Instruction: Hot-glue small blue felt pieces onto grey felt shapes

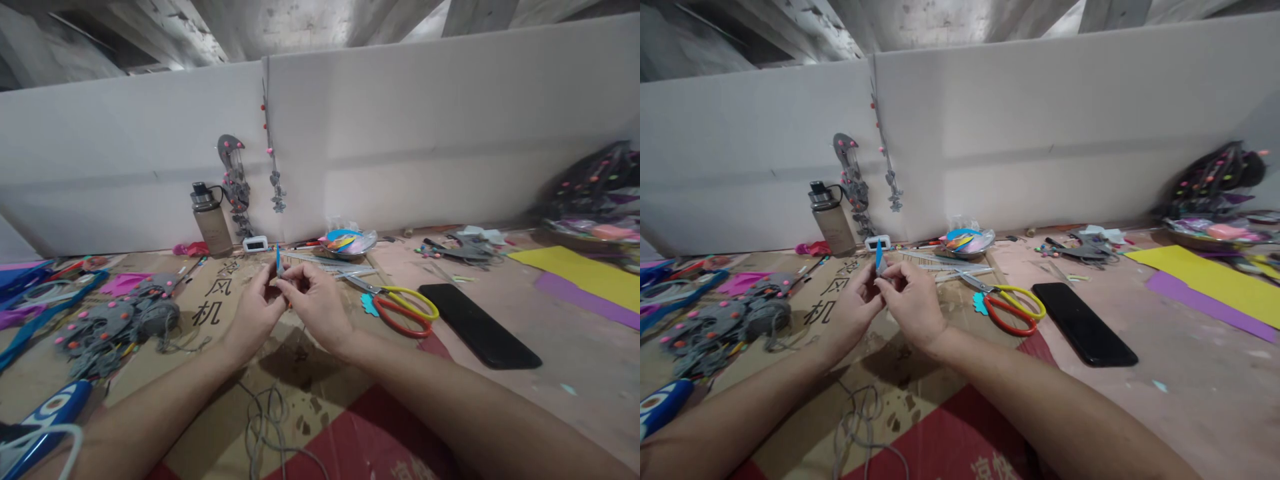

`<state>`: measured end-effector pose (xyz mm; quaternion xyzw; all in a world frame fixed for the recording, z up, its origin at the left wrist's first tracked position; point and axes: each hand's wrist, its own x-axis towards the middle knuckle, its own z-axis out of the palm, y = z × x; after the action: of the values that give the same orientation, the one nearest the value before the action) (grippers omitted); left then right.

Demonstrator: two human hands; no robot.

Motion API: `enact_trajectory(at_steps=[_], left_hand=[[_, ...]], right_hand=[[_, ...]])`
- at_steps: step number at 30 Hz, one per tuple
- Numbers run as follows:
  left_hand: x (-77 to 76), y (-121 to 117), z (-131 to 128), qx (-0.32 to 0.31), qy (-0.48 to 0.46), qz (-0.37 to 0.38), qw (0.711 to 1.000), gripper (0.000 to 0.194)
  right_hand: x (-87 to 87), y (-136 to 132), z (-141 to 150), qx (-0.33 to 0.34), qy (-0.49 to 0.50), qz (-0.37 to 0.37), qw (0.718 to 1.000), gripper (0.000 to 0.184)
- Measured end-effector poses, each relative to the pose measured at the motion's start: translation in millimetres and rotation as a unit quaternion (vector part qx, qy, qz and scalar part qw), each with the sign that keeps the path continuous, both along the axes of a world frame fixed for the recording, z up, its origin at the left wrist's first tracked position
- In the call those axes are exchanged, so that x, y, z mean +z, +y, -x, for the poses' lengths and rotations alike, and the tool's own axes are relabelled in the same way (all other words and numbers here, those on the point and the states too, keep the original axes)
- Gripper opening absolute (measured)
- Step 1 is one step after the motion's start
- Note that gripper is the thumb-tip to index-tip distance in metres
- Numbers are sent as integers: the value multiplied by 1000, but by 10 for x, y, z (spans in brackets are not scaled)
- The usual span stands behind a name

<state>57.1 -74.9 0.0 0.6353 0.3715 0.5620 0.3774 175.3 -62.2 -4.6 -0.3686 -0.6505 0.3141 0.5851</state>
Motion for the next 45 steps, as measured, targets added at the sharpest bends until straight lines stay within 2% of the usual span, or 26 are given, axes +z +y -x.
enact_trajectory(at_steps=[2, 6, 9, 16, 20, 34, 45], left_hand=[[0, 5, -3, 2, 9, 13, 1000, 31], [-31, 62, 6, -22, -56, 63, 996, 18], [-38, 97, 19, -42, -91, 98, 990, 16], [23, 72, 20, -29, -180, 154, 971, 22], [17, 72, 32, -16, -214, 159, 964, 20], [-15, 118, 63, 8, -215, 178, 960, 22], [-19, 119, 70, 5, -239, 180, 954, 22]], right_hand=[[-4, 5, 3, 12, -13, -2, 1000, 10], [-19, 21, -7, 51, -18, -1, 999, 11], [-41, 44, -19, 58, -24, -4, 998, 13], [-102, 92, -17, 59, -32, -9, 998, 14], [-126, 101, -8, 72, -25, -7, 997, 14], [-172, 93, 2, 80, -23, 10, 997, 13], [-199, 108, 6, 88, -17, 10, 996, 14]])
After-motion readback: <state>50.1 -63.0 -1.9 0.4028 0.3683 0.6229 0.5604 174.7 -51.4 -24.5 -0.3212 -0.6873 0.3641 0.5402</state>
